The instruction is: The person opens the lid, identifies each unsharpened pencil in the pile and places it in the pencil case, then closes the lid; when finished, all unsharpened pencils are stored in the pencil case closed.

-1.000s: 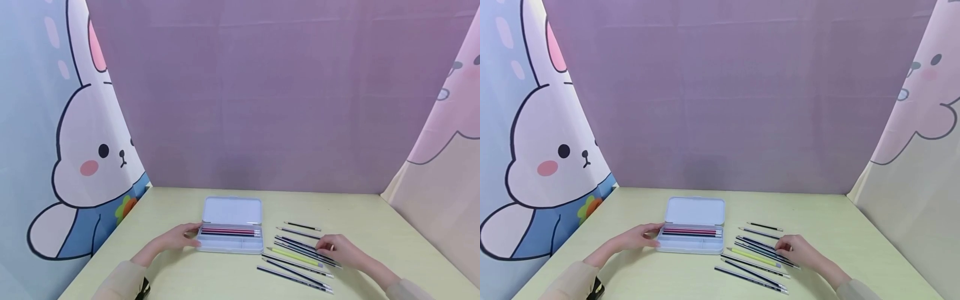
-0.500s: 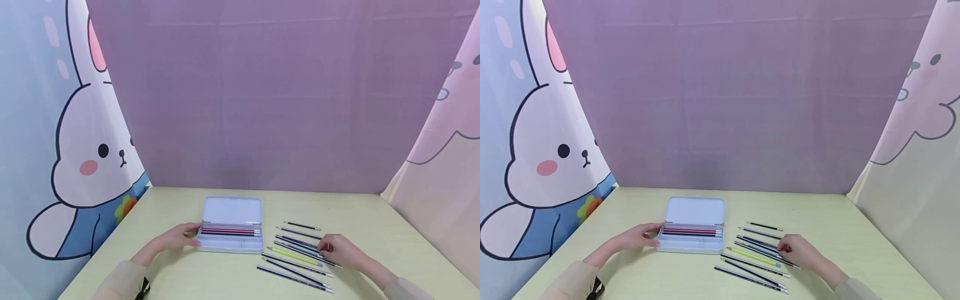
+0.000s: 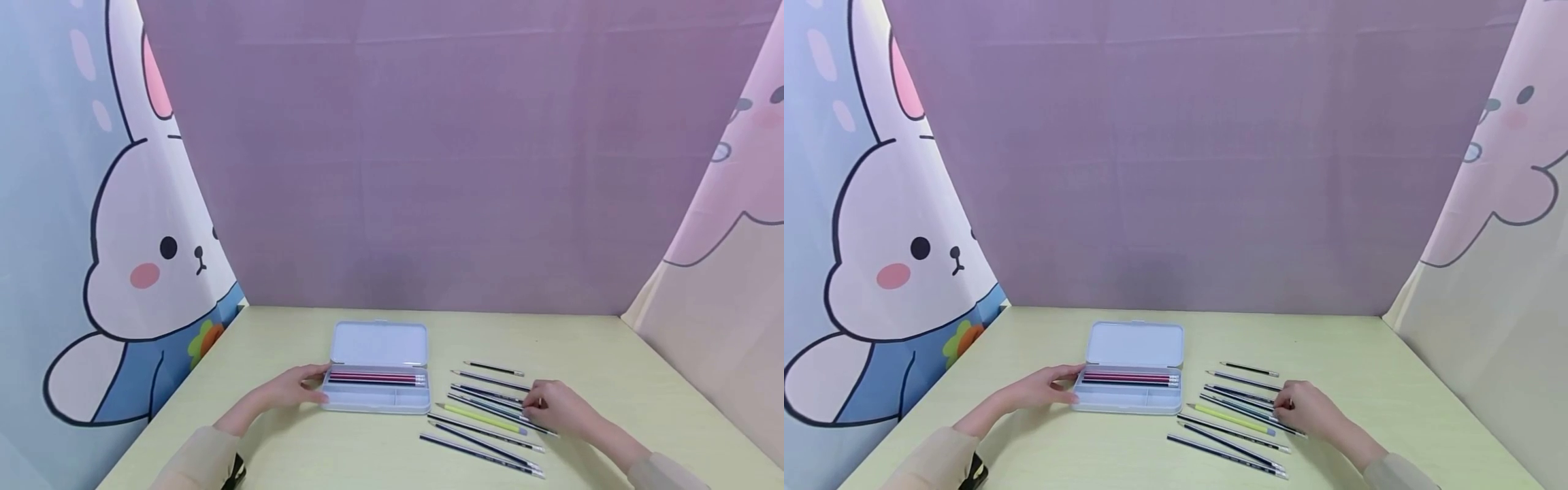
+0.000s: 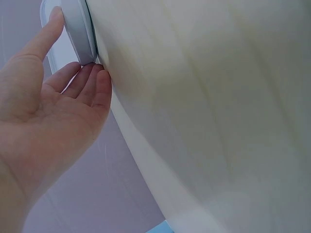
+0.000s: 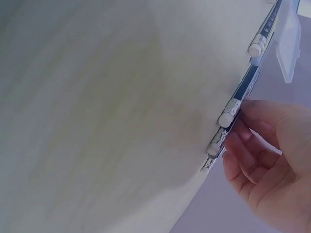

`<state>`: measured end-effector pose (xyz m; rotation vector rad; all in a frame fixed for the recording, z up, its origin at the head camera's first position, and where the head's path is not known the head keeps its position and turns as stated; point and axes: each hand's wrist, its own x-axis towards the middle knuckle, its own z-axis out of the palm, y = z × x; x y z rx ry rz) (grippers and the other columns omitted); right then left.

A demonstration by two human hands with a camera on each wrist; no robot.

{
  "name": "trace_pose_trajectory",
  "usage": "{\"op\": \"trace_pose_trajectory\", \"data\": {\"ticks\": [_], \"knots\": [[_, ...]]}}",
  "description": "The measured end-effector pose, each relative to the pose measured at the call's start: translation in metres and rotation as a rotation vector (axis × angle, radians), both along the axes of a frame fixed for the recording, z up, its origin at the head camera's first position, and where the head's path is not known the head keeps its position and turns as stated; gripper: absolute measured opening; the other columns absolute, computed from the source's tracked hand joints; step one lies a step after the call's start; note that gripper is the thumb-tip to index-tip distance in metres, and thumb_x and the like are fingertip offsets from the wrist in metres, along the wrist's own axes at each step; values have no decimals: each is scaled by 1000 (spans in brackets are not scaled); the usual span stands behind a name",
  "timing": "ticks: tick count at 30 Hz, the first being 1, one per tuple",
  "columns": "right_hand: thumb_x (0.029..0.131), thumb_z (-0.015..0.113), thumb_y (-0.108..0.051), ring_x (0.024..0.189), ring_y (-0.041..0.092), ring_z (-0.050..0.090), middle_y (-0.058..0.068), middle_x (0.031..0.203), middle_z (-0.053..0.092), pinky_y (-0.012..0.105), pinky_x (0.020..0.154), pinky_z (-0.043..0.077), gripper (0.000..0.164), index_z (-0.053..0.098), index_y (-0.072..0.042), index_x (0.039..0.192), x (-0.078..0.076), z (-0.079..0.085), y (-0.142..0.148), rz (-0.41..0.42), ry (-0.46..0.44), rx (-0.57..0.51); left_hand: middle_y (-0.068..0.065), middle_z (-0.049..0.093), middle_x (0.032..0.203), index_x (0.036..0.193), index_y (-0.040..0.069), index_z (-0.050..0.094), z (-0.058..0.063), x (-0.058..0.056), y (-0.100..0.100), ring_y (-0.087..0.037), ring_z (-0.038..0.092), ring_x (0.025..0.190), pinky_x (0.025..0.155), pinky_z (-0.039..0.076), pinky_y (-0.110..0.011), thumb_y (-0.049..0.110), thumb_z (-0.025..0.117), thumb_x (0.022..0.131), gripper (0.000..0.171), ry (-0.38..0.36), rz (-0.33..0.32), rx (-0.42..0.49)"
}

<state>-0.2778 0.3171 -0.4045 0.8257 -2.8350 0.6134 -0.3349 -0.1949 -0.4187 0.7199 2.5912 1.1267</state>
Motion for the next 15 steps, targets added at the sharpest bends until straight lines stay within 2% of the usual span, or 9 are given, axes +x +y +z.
{"op": "trace_pose_trajectory", "data": {"ticks": [11, 15], "knots": [[83, 66, -8, 65, -7, 46, -12, 75, 59, 18, 54, 44, 5, 68, -12, 85, -2, 1, 6, 16, 24, -51, -25, 42, 141, 140, -4, 38, 2, -1, 1, -40, 45, 125, 101, 40, -54, 31, 70, 84, 74, 17, 8, -27], [82, 67, -5, 65, -6, 47, -9, 74, 60, 17, 53, 44, 5, 69, -9, 84, -3, 5, 8, 76, 94, -60, -27, 42, 140, 140, -6, 37, 0, 0, 0, -41, 45, 124, 99, 42, -54, 30, 71, 83, 75, 3, 8, -15]]}}
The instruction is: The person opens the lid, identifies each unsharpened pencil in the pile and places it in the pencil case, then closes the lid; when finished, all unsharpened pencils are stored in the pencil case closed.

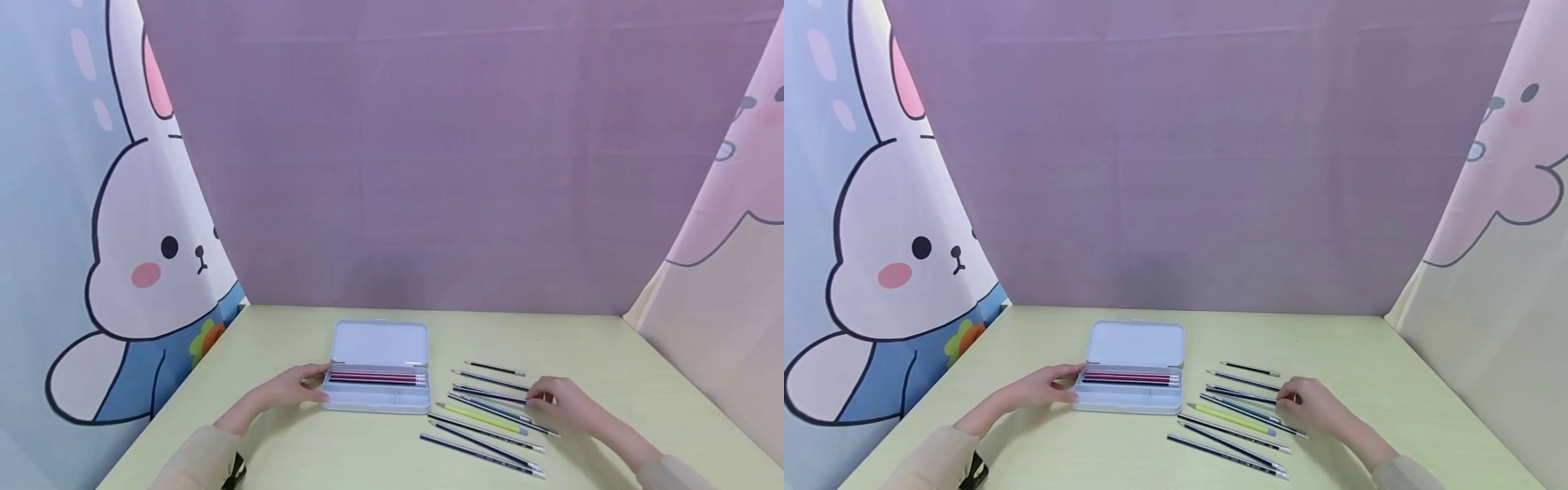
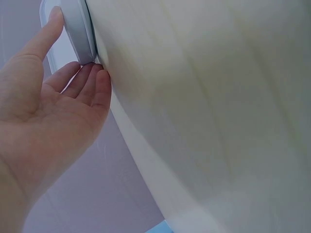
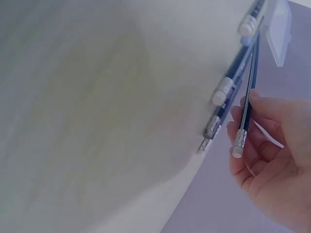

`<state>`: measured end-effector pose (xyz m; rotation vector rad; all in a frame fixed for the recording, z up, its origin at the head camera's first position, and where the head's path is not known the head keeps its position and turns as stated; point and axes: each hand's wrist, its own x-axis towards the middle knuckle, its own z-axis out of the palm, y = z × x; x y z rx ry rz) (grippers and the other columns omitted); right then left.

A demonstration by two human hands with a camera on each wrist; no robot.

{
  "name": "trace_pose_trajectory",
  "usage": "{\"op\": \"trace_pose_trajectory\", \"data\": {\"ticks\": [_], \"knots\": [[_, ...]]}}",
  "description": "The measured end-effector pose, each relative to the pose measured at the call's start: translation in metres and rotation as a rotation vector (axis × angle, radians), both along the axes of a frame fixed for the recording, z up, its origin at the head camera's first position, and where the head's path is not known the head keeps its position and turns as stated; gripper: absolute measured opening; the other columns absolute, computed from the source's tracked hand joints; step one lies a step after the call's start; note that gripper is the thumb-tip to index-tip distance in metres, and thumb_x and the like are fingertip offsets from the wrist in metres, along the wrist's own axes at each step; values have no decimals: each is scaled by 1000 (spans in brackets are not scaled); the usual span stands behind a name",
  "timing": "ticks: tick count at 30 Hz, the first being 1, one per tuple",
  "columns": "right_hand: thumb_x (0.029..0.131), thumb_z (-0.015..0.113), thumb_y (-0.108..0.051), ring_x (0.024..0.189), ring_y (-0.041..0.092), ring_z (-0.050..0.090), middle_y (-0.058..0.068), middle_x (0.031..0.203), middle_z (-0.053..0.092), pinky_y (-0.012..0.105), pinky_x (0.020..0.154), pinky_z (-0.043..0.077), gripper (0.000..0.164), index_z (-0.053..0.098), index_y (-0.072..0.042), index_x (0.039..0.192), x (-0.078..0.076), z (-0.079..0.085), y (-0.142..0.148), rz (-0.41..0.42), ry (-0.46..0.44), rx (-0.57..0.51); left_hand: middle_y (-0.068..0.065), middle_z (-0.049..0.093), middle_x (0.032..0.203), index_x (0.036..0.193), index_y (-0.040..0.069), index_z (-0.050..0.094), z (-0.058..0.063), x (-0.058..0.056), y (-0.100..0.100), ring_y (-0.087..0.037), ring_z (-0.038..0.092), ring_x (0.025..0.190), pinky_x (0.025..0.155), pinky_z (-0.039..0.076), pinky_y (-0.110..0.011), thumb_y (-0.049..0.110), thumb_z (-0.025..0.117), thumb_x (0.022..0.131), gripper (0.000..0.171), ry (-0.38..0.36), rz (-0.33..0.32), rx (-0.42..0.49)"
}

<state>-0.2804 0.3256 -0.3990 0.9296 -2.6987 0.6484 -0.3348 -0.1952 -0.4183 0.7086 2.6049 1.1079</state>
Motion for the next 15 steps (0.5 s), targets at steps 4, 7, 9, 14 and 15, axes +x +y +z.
{"op": "trace_pose_trajectory", "data": {"ticks": [4, 7, 9, 14, 15], "knots": [[81, 69, -4, 64, -6, 47, -9, 73, 59, 17, 52, 44, 4, 69, -8, 83, 0, 6, 1, 25, 61, -30, -25, 42, 141, 140, -4, 38, -1, 0, 0, -40, 44, 126, 100, 42, -53, 31, 71, 83, 75, -17, 20, 2], [81, 69, -5, 65, -7, 47, -10, 73, 59, 17, 51, 44, 4, 69, -8, 85, -1, 10, 2, 11, 71, -48, -25, 42, 141, 140, -3, 38, -2, 0, 0, -40, 43, 126, 100, 41, -53, 32, 71, 82, 76, -19, 28, 2], [82, 68, -5, 65, -7, 47, -10, 73, 60, 17, 51, 44, 5, 69, -8, 85, -1, 13, 2, -2, 77, -57, -25, 42, 141, 140, -3, 38, -2, 0, 0, -40, 43, 127, 100, 41, -53, 33, 71, 83, 76, -14, 24, 3], [80, 69, -3, 65, -7, 49, -8, 73, 61, 17, 51, 44, 7, 70, -8, 85, -3, 18, -2, -10, 109, -88, -25, 42, 141, 140, -4, 37, -1, -1, 0, -40, 43, 126, 100, 41, -54, 32, 71, 83, 75, 1, 7, -2], [81, 69, -3, 65, -6, 49, -8, 73, 61, 17, 51, 44, 7, 70, -8, 85, -3, 19, -3, -12, 113, -93, -26, 42, 141, 140, -5, 37, -1, -1, 0, -41, 43, 126, 100, 41, -54, 32, 71, 83, 75, 3, 4, -4]]}}
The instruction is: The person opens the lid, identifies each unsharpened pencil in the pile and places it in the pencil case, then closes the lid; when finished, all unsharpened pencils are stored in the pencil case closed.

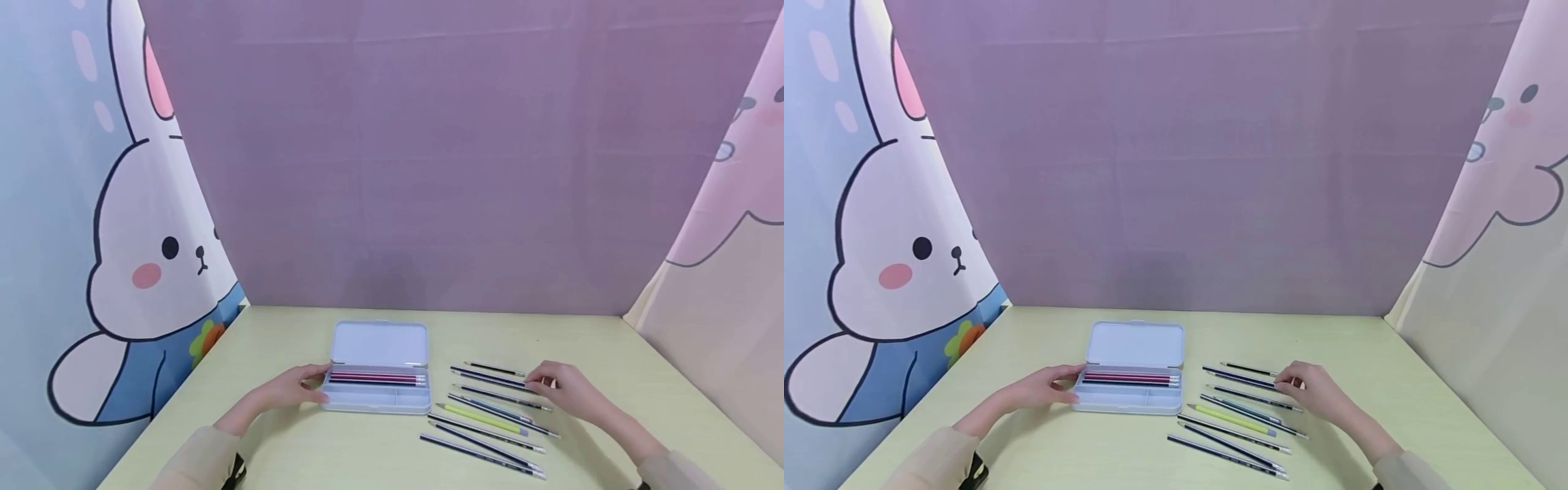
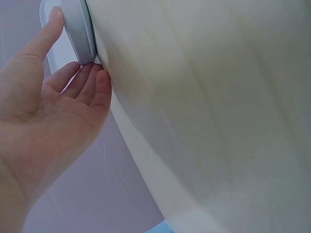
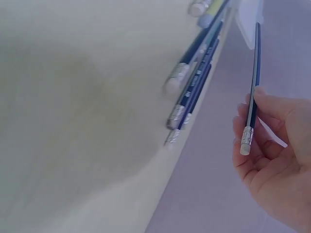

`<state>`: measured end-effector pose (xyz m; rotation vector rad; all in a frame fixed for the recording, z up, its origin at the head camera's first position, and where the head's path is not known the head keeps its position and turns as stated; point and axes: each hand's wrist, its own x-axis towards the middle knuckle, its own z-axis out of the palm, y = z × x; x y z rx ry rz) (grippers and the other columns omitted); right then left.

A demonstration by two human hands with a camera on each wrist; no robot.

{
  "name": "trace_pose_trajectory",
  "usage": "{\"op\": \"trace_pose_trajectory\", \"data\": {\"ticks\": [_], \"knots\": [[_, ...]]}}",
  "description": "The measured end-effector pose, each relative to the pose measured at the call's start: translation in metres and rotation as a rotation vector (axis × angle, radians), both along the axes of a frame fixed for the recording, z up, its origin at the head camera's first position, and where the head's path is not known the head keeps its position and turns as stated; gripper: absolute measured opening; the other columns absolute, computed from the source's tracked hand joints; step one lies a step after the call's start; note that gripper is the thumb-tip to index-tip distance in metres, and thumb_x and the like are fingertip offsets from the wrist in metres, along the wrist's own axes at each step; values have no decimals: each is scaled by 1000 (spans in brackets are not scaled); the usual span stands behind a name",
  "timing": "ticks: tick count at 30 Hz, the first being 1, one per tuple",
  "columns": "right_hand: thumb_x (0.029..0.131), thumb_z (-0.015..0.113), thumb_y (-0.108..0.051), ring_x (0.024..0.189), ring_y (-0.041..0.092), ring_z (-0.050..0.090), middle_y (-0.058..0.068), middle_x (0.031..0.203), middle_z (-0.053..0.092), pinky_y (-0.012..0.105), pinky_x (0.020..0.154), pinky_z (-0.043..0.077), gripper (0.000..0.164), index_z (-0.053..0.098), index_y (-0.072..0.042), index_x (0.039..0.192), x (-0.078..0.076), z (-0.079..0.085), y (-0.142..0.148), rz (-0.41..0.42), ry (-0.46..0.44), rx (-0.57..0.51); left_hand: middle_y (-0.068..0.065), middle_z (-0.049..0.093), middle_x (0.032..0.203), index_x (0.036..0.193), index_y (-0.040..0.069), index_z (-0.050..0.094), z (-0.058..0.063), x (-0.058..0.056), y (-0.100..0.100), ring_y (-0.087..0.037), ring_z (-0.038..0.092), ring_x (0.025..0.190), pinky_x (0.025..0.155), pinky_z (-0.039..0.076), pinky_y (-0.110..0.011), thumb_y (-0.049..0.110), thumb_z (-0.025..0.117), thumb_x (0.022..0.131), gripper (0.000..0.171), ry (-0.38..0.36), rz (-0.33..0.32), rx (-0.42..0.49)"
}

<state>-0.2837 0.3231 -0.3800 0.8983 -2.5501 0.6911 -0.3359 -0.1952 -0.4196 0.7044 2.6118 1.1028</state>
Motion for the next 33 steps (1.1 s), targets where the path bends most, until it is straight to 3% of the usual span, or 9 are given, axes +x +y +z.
{"op": "trace_pose_trajectory", "data": {"ticks": [9, 15, 33], "knots": [[86, 66, -10, 65, -6, 48, -10, 74, 60, 18, 52, 44, 5, 71, -10, 89, -7, 12, -14, -65, -64, -18, -25, 42, 141, 140, -4, 38, -2, 0, 0, -41, 43, 127, 102, 38, -55, 31, 71, 83, 75, -10, 12, 2], [86, 65, -9, 66, -4, 48, -5, 75, 61, 18, 54, 44, 7, 71, -11, 91, -10, 18, -25, -85, -79, -23, -27, 42, 140, 139, -6, 38, 0, 2, 0, -42, 43, 126, 100, 40, -55, 29, 72, 83, 75, -9, -4, 7], [89, 63, -14, 68, -1, 49, -9, 78, 60, 19, 57, 44, 7, 70, -13, 93, -26, 28, -64, -37, -129, -17, -26, 43, 140, 139, -6, 38, 0, 1, 0, -41, 44, 126, 100, 40, -54, 31, 72, 82, 76, 9, -2, 3]]}}
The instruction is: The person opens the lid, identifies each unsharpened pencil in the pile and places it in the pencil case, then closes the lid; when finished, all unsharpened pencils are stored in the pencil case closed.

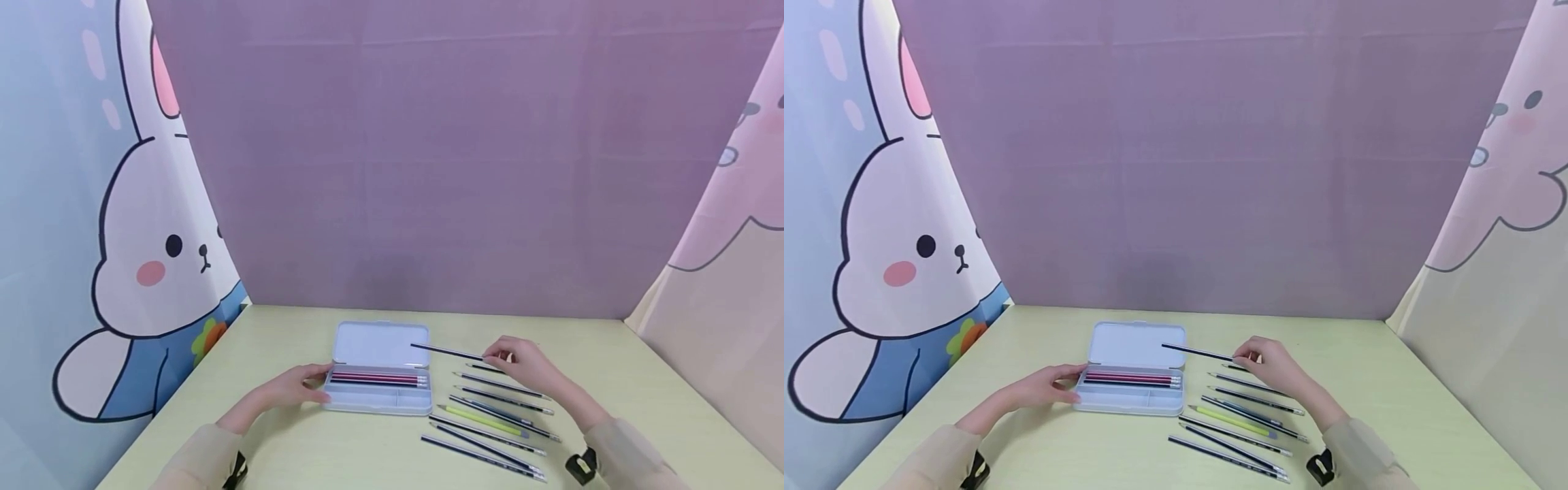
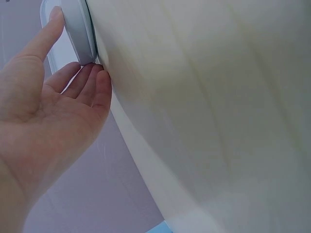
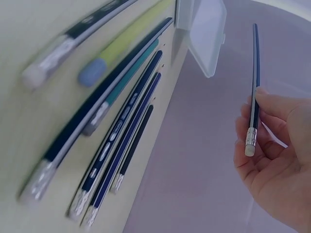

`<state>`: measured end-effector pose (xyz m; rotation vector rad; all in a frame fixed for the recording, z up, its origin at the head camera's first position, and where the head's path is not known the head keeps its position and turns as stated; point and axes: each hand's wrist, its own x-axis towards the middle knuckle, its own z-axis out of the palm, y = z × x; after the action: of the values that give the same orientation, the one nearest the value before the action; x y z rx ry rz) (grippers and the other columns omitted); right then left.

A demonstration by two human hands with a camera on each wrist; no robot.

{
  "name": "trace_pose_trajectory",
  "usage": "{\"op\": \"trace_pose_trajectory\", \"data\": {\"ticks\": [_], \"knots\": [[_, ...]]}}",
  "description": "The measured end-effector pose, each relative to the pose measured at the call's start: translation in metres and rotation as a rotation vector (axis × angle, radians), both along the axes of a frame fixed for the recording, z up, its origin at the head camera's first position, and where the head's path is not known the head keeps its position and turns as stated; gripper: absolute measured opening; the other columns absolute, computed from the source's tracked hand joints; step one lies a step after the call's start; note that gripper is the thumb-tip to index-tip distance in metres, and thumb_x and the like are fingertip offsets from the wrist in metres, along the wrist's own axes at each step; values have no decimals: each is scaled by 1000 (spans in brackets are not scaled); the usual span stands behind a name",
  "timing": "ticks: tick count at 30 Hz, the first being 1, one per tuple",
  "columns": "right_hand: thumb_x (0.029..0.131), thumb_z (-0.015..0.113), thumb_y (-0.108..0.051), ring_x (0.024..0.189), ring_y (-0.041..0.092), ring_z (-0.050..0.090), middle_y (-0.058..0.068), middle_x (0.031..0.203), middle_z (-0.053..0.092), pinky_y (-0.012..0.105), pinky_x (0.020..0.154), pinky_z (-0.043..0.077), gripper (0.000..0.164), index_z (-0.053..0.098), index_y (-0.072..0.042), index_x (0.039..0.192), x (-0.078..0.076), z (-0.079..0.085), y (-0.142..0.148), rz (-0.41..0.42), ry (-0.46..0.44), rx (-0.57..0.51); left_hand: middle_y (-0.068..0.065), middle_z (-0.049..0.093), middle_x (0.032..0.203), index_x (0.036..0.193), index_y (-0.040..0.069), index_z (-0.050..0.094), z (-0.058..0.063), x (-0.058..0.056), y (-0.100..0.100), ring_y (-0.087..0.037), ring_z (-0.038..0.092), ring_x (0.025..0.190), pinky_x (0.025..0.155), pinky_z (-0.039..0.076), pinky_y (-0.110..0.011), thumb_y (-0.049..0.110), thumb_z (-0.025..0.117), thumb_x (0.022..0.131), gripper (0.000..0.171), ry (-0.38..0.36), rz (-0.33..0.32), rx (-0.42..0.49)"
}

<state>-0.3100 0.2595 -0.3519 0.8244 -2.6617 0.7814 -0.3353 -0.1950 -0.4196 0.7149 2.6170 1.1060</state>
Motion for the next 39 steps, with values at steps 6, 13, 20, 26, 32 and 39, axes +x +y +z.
{"op": "trace_pose_trajectory", "data": {"ticks": [6, 13, 20, 26, 32, 39], "knots": [[88, 64, -13, 69, -1, 50, -8, 80, 61, 19, 57, 44, 7, 70, -13, 93, -6, 1, -15, 25, -3, -5, -28, 42, 140, 139, -8, 37, -1, -1, -2, -42, 43, 126, 99, 42, -53, 29, 72, 83, 75, -12, -16, 22], [87, 65, -12, 68, 2, 52, -4, 79, 63, 19, 57, 46, 7, 71, -10, 90, -9, 1, -34, 63, 14, -14, -28, 42, 140, 139, -8, 37, 0, -1, -1, -42, 43, 126, 100, 40, -54, 28, 72, 82, 75, -11, -18, 24], [88, 65, -13, 70, 3, 52, -4, 81, 63, 19, 59, 47, 7, 71, -10, 90, -12, 1, -54, 66, -8, -21, -27, 42, 140, 139, -6, 38, 2, -1, 1, -41, 43, 126, 100, 40, -54, 29, 72, 83, 75, -7, -9, 10], [88, 65, -13, 69, 4, 52, -3, 78, 63, 18, 57, 46, 8, 71, -8, 89, -17, -2, -71, 107, -23, -25, -26, 43, 140, 139, -6, 38, 3, -1, 1, -41, 44, 126, 100, 40, -54, 30, 72, 82, 75, -6, 0, 5], [88, 65, -13, 70, 5, 53, -2, 80, 65, 18, 59, 47, 8, 72, -8, 89, -20, -9, -89, 135, -87, -10, -28, 42, 139, 139, -7, 38, 2, 1, 0, -43, 44, 125, 101, 38, -56, 27, 73, 82, 75, -17, -6, 27], [87, 66, -12, 69, 4, 53, -2, 82, 66, 17, 60, 46, 9, 72, -7, 89, -26, -16, -108, 151, -111, 26, -28, 43, 139, 139, -7, 38, -1, -1, -1, -42, 45, 125, 99, 40, -55, 28, 73, 81, 75, -14, -6, 33]]}}
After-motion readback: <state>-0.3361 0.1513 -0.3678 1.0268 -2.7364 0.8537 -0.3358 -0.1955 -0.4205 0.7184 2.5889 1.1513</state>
